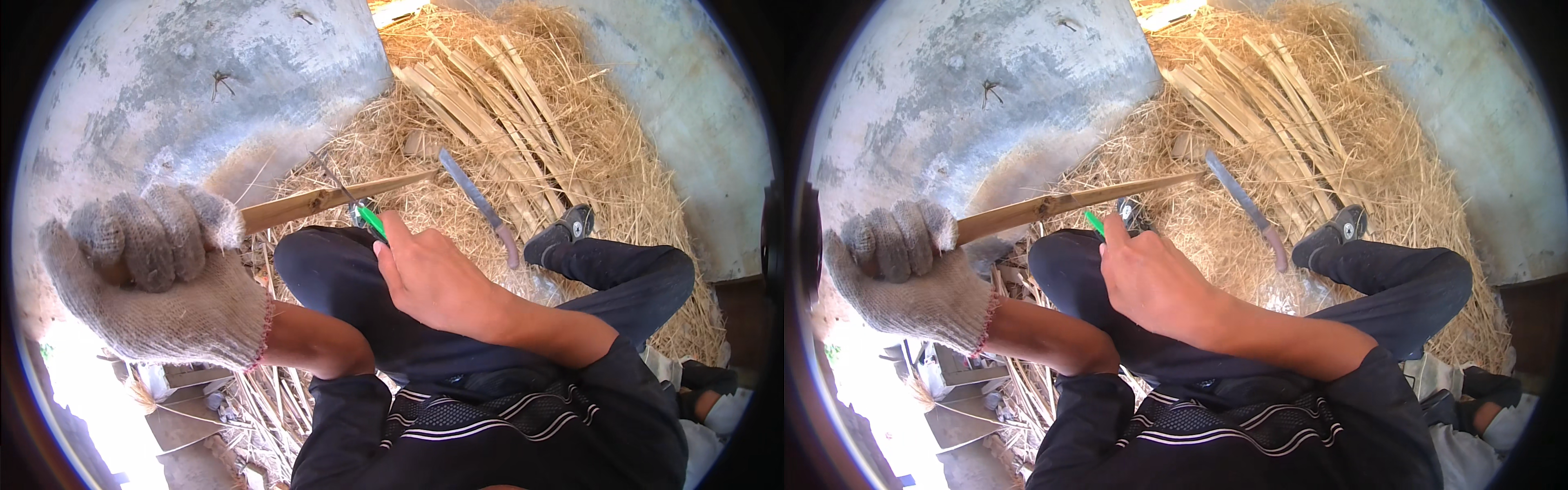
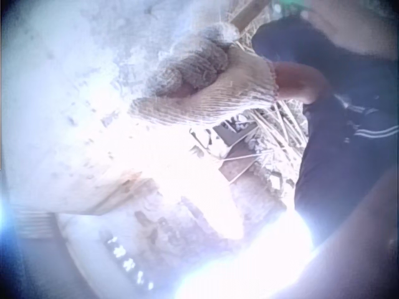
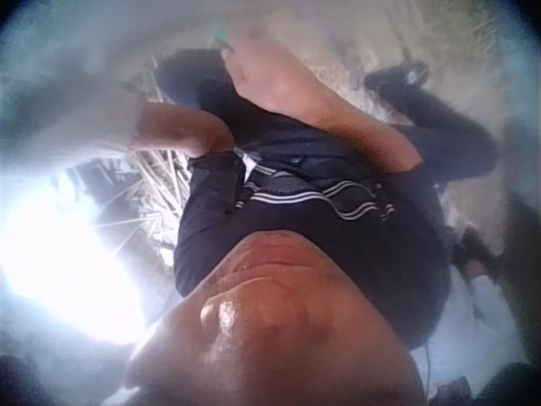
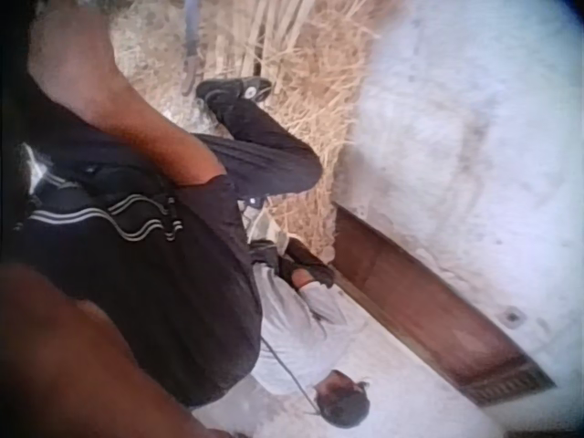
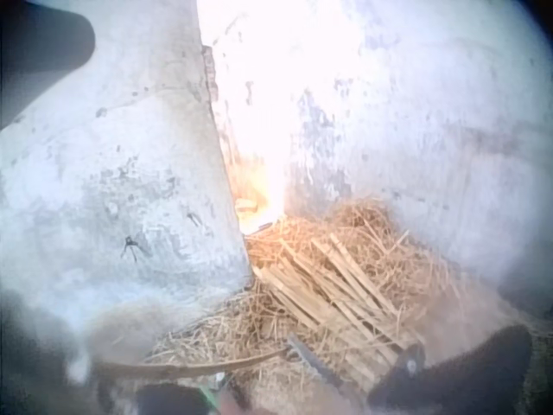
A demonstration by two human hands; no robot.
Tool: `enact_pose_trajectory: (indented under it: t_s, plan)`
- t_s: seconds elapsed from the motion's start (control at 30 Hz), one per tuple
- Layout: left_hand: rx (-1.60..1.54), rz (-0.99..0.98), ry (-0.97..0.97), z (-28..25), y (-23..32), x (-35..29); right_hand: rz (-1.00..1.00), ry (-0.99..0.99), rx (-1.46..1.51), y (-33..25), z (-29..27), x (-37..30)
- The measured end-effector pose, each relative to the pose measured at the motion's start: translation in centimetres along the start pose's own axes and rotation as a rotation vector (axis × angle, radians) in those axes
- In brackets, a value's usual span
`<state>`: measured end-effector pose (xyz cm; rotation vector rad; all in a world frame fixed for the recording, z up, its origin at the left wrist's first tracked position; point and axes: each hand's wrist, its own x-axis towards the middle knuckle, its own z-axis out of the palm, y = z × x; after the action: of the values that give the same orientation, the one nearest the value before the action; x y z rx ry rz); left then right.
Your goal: The person sits on a bed of straw and uses a green utility knife to shave the surface of a long bamboo pole held in their gloved left hand. They repeatedly scrape the tool along the length of the pole to remove the outer layer, creating a pile of shavings.
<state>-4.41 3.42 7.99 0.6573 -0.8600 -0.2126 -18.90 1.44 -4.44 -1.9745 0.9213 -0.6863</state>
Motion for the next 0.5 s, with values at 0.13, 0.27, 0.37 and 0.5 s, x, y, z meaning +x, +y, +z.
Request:
enact_pose_trajectory:
  t_s: [0.13,0.27,0.37,0.5]
  plan:
    - [0.068,0.037,0.030,0.1,-0.1,-0.2,0.079,-0.005,-0.088,1.4,0.7,-0.4]
    - [0.028,0.009,-0.061,-0.9,-0.1,0.1,-0.059,0.013,-0.046,-0.2,0.6,-1.1]
    - [0.015,-0.010,-0.045,-0.3,-0.3,0.2,-0.031,0.039,-0.248,6.4,3.6,0.7]
    - [0.140,0.090,0.091,-0.9,-0.6,0.6,0.153,-0.058,-0.036,4.6,1.5,0.5]
